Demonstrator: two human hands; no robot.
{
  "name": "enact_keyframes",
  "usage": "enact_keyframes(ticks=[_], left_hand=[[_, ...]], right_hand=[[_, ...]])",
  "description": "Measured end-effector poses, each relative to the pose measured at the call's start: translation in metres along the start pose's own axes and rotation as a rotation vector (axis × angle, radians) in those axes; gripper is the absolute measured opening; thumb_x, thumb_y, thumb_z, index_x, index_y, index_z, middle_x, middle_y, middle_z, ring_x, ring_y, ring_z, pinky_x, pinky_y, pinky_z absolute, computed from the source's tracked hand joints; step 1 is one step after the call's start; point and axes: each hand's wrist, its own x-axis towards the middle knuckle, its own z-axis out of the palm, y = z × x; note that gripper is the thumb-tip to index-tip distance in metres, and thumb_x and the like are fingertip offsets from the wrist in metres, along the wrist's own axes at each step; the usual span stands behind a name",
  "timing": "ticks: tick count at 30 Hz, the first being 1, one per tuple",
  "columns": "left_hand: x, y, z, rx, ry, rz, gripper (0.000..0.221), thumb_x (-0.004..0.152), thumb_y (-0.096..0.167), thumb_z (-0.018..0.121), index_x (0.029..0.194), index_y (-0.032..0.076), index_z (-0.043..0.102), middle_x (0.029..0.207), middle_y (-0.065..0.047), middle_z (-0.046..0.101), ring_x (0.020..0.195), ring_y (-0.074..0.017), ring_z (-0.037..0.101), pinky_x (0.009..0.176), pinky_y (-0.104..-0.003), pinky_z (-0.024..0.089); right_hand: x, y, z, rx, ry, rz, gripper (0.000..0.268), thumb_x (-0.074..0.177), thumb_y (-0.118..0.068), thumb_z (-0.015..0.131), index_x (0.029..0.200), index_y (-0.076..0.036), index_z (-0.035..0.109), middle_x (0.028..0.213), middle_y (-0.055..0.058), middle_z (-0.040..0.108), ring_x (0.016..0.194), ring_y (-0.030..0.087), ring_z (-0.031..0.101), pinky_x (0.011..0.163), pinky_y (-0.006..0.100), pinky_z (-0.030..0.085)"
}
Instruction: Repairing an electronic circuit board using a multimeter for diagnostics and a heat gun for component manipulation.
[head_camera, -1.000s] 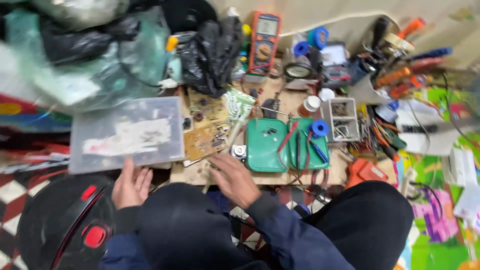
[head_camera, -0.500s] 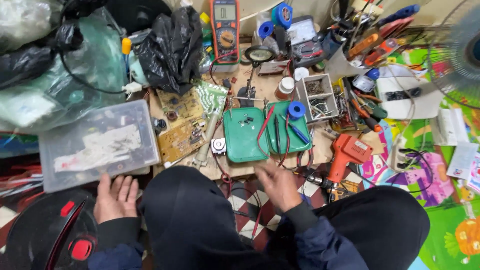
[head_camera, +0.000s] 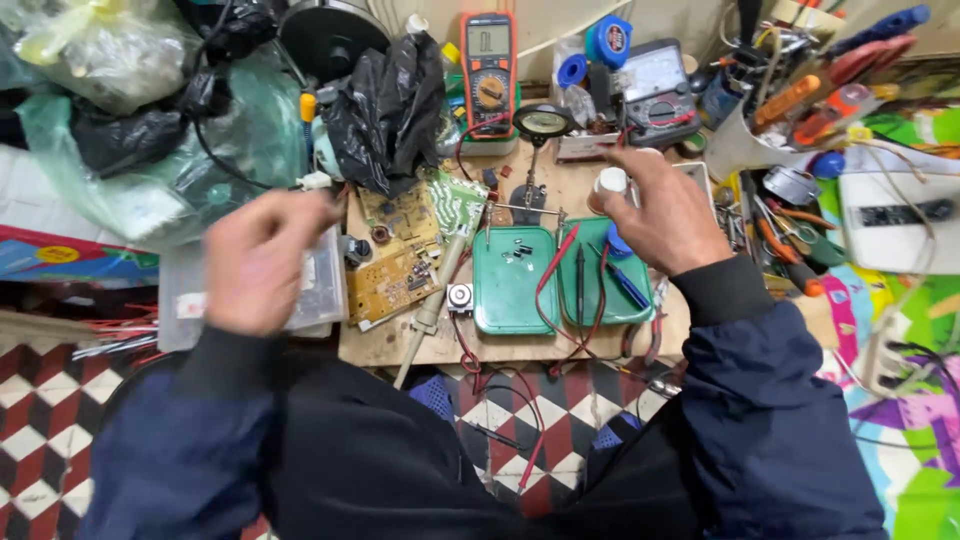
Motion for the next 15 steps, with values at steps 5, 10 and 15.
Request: enact_keyframes(ticks=[5, 10, 15], left_hand=[[0.068, -0.078, 0.062, 0.345, -0.38, 0.115, 0.034, 0.105, 0.019, 0.072, 0.134, 0.001, 0.069, 0.132, -0.023, 0.072, 0.113, -0.0361, 0.068, 0.098, -0.05, 0.055], [0.064, -0.169, 0.111, 0.8, -0.779, -0.087, 0.063, 0.104, 0.033, 0.077, 0.158, 0.008, 0.055, 0.154, -0.024, 0.065, 0.136, -0.0429, 0.068, 0.116, -0.057, 0.055], [0.056, -0.192, 0.13, 0.92, -0.721, 0.002, 0.061, 0.079, 0.024, 0.089, 0.127, 0.004, 0.057, 0.128, -0.02, 0.071, 0.119, -0.0394, 0.068, 0.104, -0.048, 0.055]], right_hand=[[-0.01, 0.046, 0.024, -0.2, -0.323, 0.004, 0.049, 0.097, -0.032, 0.071, 0.142, -0.013, 0.069, 0.14, 0.016, 0.071, 0.128, 0.043, 0.068, 0.106, 0.056, 0.054], [-0.013, 0.031, -0.001, -0.119, -0.463, 0.119, 0.06, 0.101, -0.039, 0.067, 0.155, -0.013, 0.066, 0.151, 0.021, 0.068, 0.138, 0.047, 0.065, 0.116, 0.061, 0.052], [-0.013, 0.045, 0.005, -0.227, -0.454, 0.129, 0.063, 0.099, -0.042, 0.065, 0.156, -0.015, 0.063, 0.147, 0.016, 0.07, 0.119, 0.044, 0.073, 0.097, 0.053, 0.059]])
